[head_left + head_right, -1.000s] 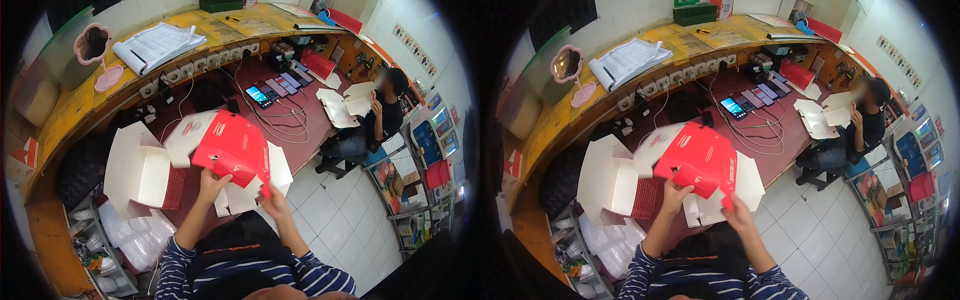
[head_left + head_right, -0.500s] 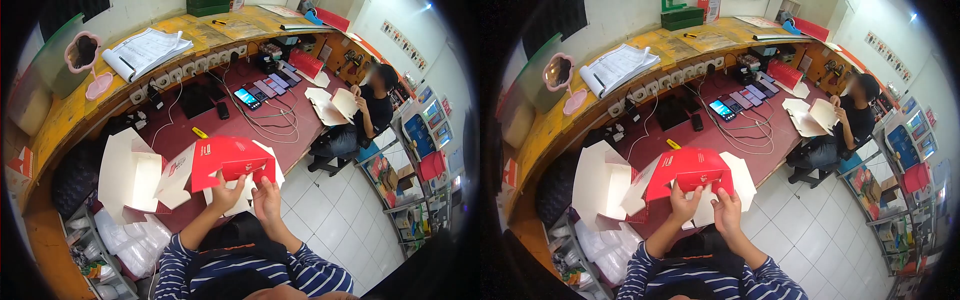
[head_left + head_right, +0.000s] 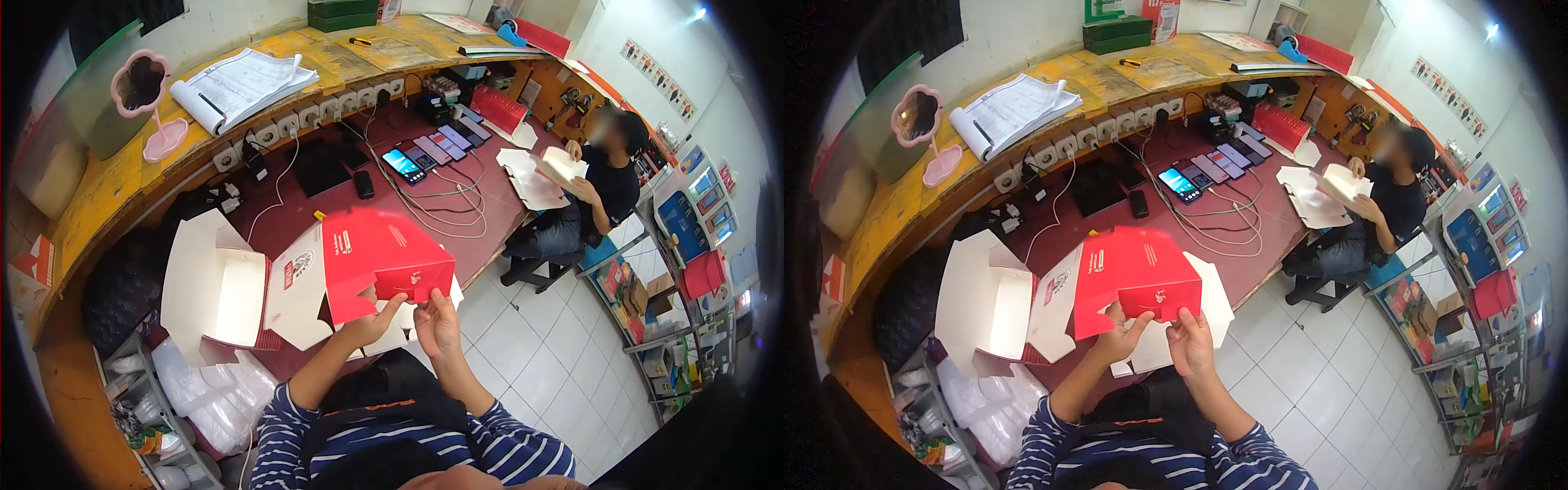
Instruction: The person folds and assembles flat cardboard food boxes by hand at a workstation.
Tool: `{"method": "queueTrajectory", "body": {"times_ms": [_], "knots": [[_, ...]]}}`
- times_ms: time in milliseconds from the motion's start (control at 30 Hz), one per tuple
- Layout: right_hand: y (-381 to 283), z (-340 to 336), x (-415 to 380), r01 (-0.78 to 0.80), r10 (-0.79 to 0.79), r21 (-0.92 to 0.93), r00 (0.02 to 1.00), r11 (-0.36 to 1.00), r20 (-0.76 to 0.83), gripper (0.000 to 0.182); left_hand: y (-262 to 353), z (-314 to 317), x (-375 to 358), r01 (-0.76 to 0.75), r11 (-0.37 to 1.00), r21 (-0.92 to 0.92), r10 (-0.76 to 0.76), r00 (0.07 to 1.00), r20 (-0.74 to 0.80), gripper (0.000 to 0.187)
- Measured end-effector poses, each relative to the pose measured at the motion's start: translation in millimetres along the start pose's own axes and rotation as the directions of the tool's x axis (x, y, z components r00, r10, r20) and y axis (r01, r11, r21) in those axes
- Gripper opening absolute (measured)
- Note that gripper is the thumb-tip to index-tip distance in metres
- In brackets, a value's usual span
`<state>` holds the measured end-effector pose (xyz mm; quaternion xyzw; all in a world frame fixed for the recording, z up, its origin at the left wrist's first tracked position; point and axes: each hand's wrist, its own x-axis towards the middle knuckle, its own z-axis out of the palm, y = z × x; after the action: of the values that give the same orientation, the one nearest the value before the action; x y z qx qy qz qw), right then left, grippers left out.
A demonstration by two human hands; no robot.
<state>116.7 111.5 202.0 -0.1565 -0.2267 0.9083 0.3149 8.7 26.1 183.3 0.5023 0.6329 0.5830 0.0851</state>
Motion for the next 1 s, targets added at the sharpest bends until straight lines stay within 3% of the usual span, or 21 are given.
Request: {"method": "queueTrajectory", "body": {"times_ms": [33,100,133,200,233,300,367,433,467,500,567,633,700,733,767,833,867,900,933,967,1000], "knots": [[4,1,0,-0.003,0.003,-0.004,1.000,1.000,0.004,0.015,4,-1,1,0.000,1.000,0.000,0.000,1.000,-0.006,0.045],[12,1,0,0.014,-0.012,0.041,0.999,0.999,-0.040,0.013,19,-3,4,0.346,0.815,-0.466,-0.282,0.938,0.203,0.044],[10,-1,1,-0.027,0.026,0.065,0.999,0.998,0.028,0.011,17,-1,4,0.342,0.815,-0.468,-0.276,0.939,0.206,0.044],[5,-7,5,-0.033,0.030,0.118,0.999,0.992,0.033,0.012,1,8,0,0.235,0.600,-0.764,-0.306,0.951,0.052,0.053],[1,-8,6,-0.046,0.040,0.173,0.998,0.984,0.041,0.013,-7,0,2,0.151,0.016,-0.988,-0.283,0.949,0.140,0.062],[-5,-3,2,0.037,-0.040,0.114,0.999,0.993,0.021,0.019,20,-25,16,0.142,-0.167,-0.976,-0.174,0.970,0.171,0.063],[-2,3,-4,0.339,-0.354,-0.432,0.934,0.836,0.049,0.026,-5,-26,9,0.183,-0.113,-0.977,-0.204,0.958,0.203,0.058],[-2,5,-6,0.488,-0.503,-0.388,0.861,0.782,0.070,0.031,-9,-19,-1,0.215,-0.050,-0.975,-0.240,0.945,0.220,0.052],[0,-1,-9,0.534,-0.539,-0.457,0.832,0.712,0.133,0.033,1,-10,-6,0.183,0.397,-0.900,-0.359,0.933,0.032,0.043],[2,-6,-14,0.576,-0.567,-0.518,0.800,0.632,0.197,0.035,8,-1,-9,0.180,0.759,-0.626,-0.374,0.907,-0.192,0.035],[25,-9,-26,0.500,-0.463,-0.620,0.854,0.604,0.237,0.024,17,17,-9,-0.086,0.509,-0.857,-0.356,0.885,-0.300,0.035],[32,11,-26,0.505,-0.464,-0.637,0.850,0.582,0.250,0.029,21,13,-8,-0.039,0.464,-0.885,-0.352,0.909,-0.225,0.038],[36,-19,-11,0.500,-0.348,-0.702,0.864,0.506,0.365,0.038,33,3,-4,0.072,0.253,-0.965,-0.501,0.863,-0.067,0.041],[34,-24,-8,0.499,-0.212,-0.756,0.866,0.423,0.453,0.046,46,-9,-2,0.114,-0.078,-0.990,-0.557,0.819,0.138,0.044],[28,-26,-6,0.503,-0.214,-0.754,0.864,0.424,0.456,0.046,40,-17,-3,0.113,-0.075,-0.991,-0.554,0.822,0.136,0.044],[1,-17,-4,0.704,-0.031,-0.710,0.710,0.027,0.703,0.040,16,-37,-9,0.266,-0.059,-0.962,-0.591,0.767,0.248,0.040],[-2,-57,2,0.543,0.036,-0.839,0.838,0.035,0.544,0.051,1,-48,-14,0.322,0.027,-0.946,-0.579,0.777,0.248,0.045],[-11,-102,13,0.583,0.014,-0.697,0.763,0.418,0.646,0.057,-7,-64,-19,0.324,0.029,-0.946,-0.574,0.780,0.249,0.045],[-24,-118,18,0.290,0.051,-0.572,0.862,0.767,0.505,0.050,-15,-79,-24,0.456,0.315,-0.832,-0.495,0.827,0.266,0.047],[-36,-113,17,0.292,0.051,-0.574,0.861,0.765,0.506,0.050,-20,-88,-27,0.511,0.579,-0.635,-0.418,0.855,0.306,0.050],[-50,-95,14,0.018,0.195,-0.552,0.926,0.834,0.325,0.046,-21,-92,-29,0.510,0.578,-0.637,-0.417,0.856,0.306,0.050]]}}
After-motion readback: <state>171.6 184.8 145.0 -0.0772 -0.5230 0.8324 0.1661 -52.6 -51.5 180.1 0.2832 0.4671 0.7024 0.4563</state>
